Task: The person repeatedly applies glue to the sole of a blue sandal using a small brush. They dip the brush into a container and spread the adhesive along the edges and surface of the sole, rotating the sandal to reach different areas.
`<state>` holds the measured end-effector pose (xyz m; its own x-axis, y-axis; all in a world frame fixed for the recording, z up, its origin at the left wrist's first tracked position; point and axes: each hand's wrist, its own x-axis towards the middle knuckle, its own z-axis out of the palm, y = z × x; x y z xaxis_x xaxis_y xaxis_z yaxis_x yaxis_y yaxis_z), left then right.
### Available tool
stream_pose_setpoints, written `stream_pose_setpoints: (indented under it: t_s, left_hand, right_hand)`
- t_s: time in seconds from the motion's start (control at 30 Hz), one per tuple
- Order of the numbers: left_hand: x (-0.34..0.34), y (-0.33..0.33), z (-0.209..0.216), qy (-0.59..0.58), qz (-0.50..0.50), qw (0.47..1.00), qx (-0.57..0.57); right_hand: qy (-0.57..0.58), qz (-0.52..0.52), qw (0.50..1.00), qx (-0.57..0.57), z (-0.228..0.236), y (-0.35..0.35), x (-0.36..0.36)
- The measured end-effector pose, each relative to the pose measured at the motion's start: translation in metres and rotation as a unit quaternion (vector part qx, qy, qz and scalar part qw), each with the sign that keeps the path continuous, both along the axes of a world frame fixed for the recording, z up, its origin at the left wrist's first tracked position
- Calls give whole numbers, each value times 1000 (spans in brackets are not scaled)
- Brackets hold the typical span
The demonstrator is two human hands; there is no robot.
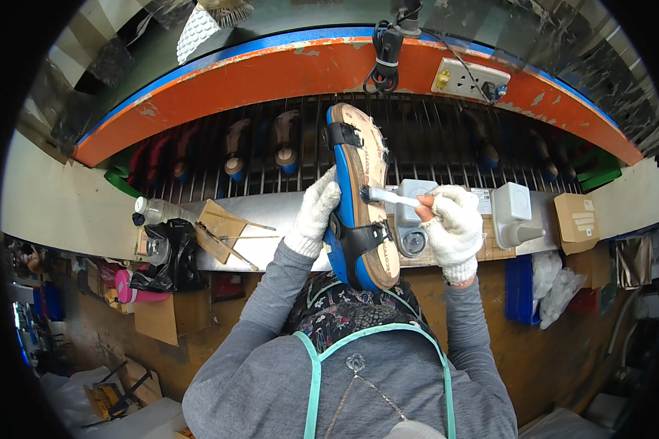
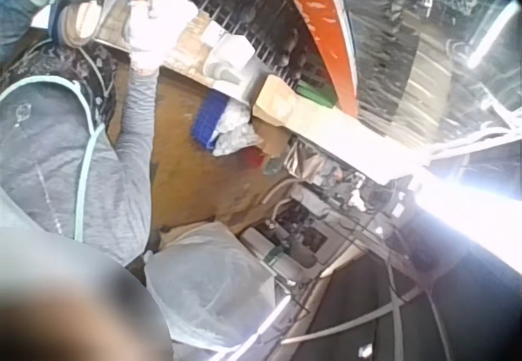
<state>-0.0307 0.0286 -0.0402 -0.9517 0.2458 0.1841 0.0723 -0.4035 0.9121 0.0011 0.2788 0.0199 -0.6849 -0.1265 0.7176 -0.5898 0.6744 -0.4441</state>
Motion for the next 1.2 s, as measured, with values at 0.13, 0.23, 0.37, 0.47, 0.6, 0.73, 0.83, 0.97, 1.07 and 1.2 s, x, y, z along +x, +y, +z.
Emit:
stream_pose_setpoints:
  t_s: [0.13, 0.23, 0.37, 0.47, 0.6, 0.73, 0.83, 0.97, 1.07, 1.2]
  left_hand:
    - [0, -1, 5, -57, -17, 995, 75]
    - [0, -4, 7, -78, 2, 994, 74]
    - [-2, -9, 6, -82, 7, 994, 78]
    - [-2, -12, 2, -57, 1, 995, 79]
    - [3, -9, -4, -75, -33, 990, 114]
    - [11, -6, -7, -125, -60, 976, 168]
    - [20, -9, -4, -133, -113, 958, 228]
    - [23, -8, -1, -168, -175, 924, 297]
    - [26, -9, -3, -194, -141, 914, 326]
    - [29, -19, -4, -163, -109, 944, 266]
  right_hand:
    - [57, 13, 997, 47, 3, 1, 5]
    - [8, 12, 999, 32, 7, 3, 12]
    - [-47, 22, 996, 72, 16, 10, 23]
    - [-49, 75, 994, 61, 22, 14, 19]
    - [-32, 76, 996, -21, 24, 5, -5]
    - [-10, 9, 1000, 11, 29, -9, -5]
    - [-70, 86, 994, 12, 39, -7, 2]
    - [-147, 146, 970, -123, 34, -7, -3]
    - [-126, 39, 982, -134, 14, -17, 3]
    - [-254, 96, 947, -172, 2, -11, 34]
